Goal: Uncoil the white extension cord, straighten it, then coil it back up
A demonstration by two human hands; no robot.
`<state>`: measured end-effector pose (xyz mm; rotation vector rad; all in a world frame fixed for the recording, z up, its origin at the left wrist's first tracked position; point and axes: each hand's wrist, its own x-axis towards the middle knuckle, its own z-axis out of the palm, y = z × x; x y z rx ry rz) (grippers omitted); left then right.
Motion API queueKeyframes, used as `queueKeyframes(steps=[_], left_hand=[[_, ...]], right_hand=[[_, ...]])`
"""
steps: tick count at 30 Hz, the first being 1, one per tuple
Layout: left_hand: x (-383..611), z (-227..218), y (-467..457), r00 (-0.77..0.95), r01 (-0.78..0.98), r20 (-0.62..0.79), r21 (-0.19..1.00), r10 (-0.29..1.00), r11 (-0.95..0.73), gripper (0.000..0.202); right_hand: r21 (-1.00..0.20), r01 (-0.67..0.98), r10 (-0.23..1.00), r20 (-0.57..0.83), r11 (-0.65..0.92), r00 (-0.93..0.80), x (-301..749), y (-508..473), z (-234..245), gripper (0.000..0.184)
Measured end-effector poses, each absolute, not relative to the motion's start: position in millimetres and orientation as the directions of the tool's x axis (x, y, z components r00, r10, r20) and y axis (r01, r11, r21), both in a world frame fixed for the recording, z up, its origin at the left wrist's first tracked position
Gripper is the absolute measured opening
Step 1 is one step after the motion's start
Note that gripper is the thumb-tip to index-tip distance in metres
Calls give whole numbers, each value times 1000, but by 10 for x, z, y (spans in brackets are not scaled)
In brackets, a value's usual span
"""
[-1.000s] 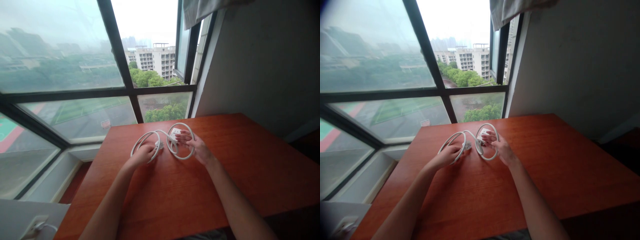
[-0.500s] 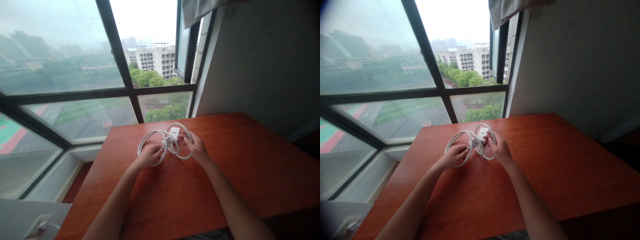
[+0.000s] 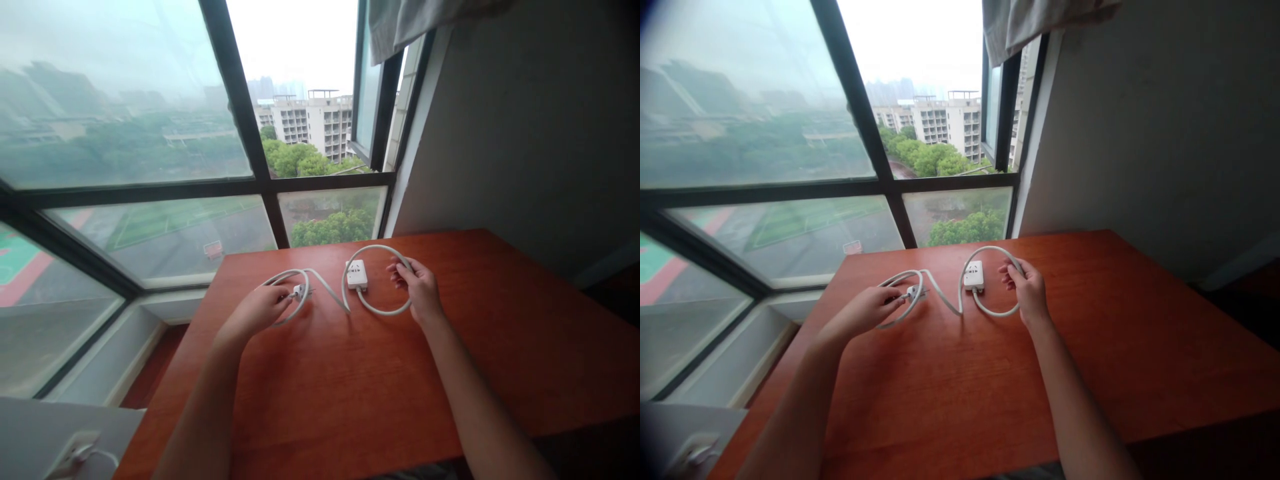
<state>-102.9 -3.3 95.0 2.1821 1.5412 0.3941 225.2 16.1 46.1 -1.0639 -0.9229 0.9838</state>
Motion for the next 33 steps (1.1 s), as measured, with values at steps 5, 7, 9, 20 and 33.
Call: queueKeyframes(steps=[5,7,9,20,33], left_hand=[[-1002,831,3,313,900,28,312,949,-305,36],[-1024,841,9,303,902,45,308,952,-301,35],[-1071,876,12,247,919,22,310,969,-242,33],[-976,948,-5,133,945,42,297,990,-140,36],[-848,918,-40,293,858,77,418,953,-298,33]], right_hand=[[-975,-132,945,133,179,299,2276,191,412,27],[-983,0,938,176,185,299,2309,217,360,32],[-968,185,925,220,168,310,2361,249,288,36],[-620,753,730,617,221,293,2388,216,308,45],[-914,209,938,337,348,-87,1708,-70,359,30]])
